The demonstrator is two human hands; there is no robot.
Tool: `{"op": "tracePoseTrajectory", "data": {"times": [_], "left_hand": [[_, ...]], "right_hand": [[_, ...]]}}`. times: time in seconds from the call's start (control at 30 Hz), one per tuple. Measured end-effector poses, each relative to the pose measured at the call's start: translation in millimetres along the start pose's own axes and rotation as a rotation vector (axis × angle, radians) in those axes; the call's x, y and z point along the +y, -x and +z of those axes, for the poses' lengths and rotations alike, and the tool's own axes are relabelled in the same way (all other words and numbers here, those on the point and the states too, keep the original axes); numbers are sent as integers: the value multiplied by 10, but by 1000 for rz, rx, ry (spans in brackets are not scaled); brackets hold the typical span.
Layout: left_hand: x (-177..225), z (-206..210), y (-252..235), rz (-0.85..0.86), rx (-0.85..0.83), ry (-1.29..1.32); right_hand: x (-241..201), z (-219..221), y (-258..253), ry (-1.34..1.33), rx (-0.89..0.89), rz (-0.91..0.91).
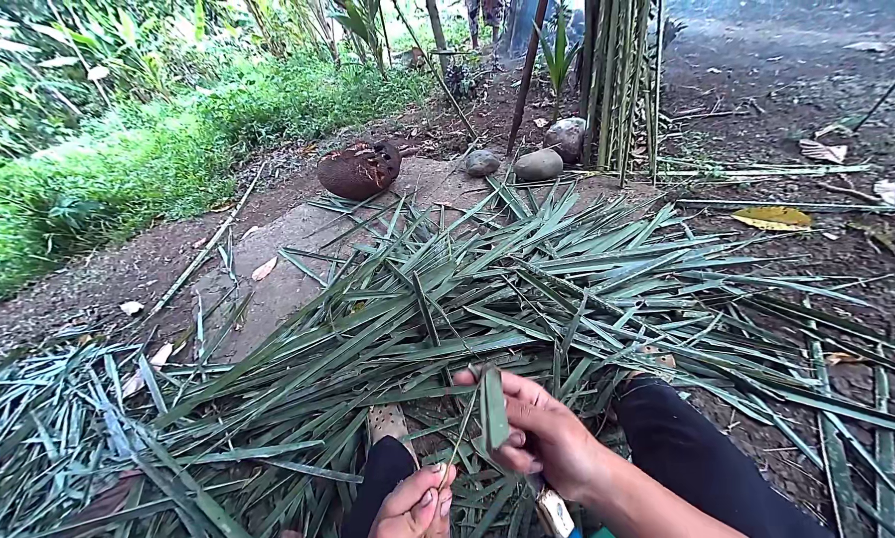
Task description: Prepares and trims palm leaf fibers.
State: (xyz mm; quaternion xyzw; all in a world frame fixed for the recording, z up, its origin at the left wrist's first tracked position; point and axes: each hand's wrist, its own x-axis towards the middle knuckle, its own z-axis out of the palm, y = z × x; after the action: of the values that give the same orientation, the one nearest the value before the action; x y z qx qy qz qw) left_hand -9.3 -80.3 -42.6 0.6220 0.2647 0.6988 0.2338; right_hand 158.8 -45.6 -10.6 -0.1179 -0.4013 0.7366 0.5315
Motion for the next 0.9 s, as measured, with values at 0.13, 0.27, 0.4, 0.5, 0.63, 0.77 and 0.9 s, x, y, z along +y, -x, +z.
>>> {"op": "tracePoseTrajectory", "data": {"times": [0.13,0.27,0.4,0.5,0.63,0.77,0.9], "left_hand": [[-5,-58,-15,-28,30,-3],[-52,-210,-36,-155,165,70],[-58,-36,-85,-280,233,145],[-50,-2,-73,-327,263,189],[-16,54,-46,-377,270,264],[-13,21,-31,-326,192,234],[-13,-9,-35,-283,137,222]], "right_hand": [[-173,-186,-15,82,288,-107],[-608,-898,-90,462,821,-276],[-475,-665,-31,823,490,102],[-262,-266,1,603,79,193],[71,106,25,273,-152,249],[139,192,-16,151,-68,217],[-21,84,-75,104,129,110]]}}
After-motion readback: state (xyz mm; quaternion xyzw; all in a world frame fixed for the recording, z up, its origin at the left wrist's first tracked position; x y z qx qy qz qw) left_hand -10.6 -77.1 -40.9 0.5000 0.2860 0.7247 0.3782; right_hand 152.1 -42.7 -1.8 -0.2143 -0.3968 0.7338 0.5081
